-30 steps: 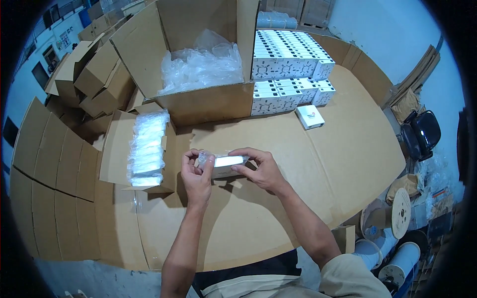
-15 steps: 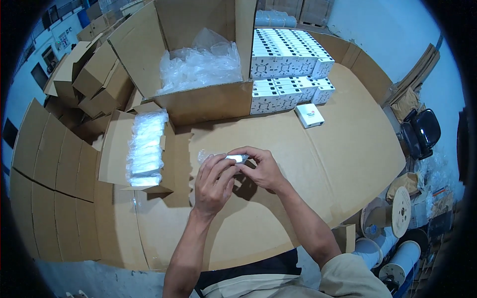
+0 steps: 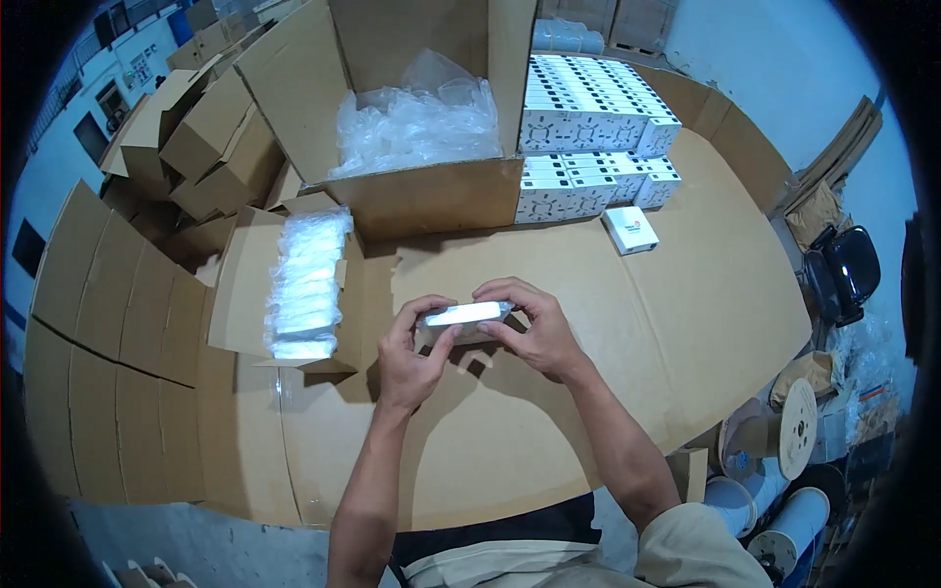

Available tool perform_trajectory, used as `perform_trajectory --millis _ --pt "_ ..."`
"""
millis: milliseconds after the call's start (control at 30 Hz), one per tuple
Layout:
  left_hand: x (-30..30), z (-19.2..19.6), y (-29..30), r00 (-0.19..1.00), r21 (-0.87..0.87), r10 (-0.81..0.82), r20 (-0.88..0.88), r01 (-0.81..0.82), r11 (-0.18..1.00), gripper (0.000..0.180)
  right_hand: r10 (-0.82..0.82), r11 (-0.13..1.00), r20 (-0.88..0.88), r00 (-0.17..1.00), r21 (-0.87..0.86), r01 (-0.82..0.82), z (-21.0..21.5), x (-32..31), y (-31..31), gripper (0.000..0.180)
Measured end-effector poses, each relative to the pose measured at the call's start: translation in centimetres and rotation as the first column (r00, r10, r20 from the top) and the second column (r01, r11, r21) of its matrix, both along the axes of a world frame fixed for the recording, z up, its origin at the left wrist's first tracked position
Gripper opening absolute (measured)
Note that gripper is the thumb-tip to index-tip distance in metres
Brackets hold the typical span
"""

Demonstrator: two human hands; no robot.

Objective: Packing small white product boxes into larger cardboard shipping cartons on a warehouse floor.

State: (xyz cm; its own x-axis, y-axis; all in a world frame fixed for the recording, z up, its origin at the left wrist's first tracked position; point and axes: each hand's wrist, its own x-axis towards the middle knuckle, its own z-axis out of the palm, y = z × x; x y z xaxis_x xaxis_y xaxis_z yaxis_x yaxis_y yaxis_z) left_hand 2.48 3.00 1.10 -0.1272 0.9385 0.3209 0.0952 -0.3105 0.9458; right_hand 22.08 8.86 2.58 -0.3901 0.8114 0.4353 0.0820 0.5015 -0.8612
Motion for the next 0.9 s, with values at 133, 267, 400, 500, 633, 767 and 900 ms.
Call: perform_trajectory --millis 133,267,400,500,633,767,900 --pt "0.1 0.2 -0.1 0.987 -0.073 -0.038 0.153 0.05 0.996 0.039 0.037 0.99 0.053 0.998 -0.14 -0.029 1.2 0.3 -0.7 0.029" --pt "0.1 -1.0 -0.2 0.989 -0.152 -0.047 0.141 0.069 0.986 0.034 -0.018 0.994 0.153 0.988 -0.107 0.035 2.3 0.8 -1.6 0.029" --pt "0.2 -1.5 -1.2 0.983 -0.197 -0.028 0.182 0.064 0.978 0.039 -0.035 0.999 0.29 0.956 0.029 0.028 3.3 1.1 -1.6 0.028" --pt "-0.2 -2.0 -2.8 0.996 -0.154 0.074 -0.04 -0.08 0.985 0.048 -0.009 0.999 0.299 0.954 -0.029 0.018 3.2 0.5 -1.6 0.027" --pt "-1.1 0.5 -8.0 0.909 -0.131 0.168 -0.381 -0.233 0.964 0.061 0.012 0.965 0.159 0.987 -0.26 0.03 2.6 -0.2 -1.1 0.022" --pt "-2.6 0.4 -12.7 0.715 -0.066 0.106 -0.691 -0.208 0.976 0.068 0.036 0.972 -0.085 0.996 -0.229 -0.055 2.5 -2.8 -1.0 0.025" --pt "-2.9 1.3 -15.7 0.523 -0.185 -0.015 -0.852 -0.273 0.944 0.069 0.159 0.965 -0.315 0.936 -0.152 -0.215 3.8 -7.4 -1.2 0.037"
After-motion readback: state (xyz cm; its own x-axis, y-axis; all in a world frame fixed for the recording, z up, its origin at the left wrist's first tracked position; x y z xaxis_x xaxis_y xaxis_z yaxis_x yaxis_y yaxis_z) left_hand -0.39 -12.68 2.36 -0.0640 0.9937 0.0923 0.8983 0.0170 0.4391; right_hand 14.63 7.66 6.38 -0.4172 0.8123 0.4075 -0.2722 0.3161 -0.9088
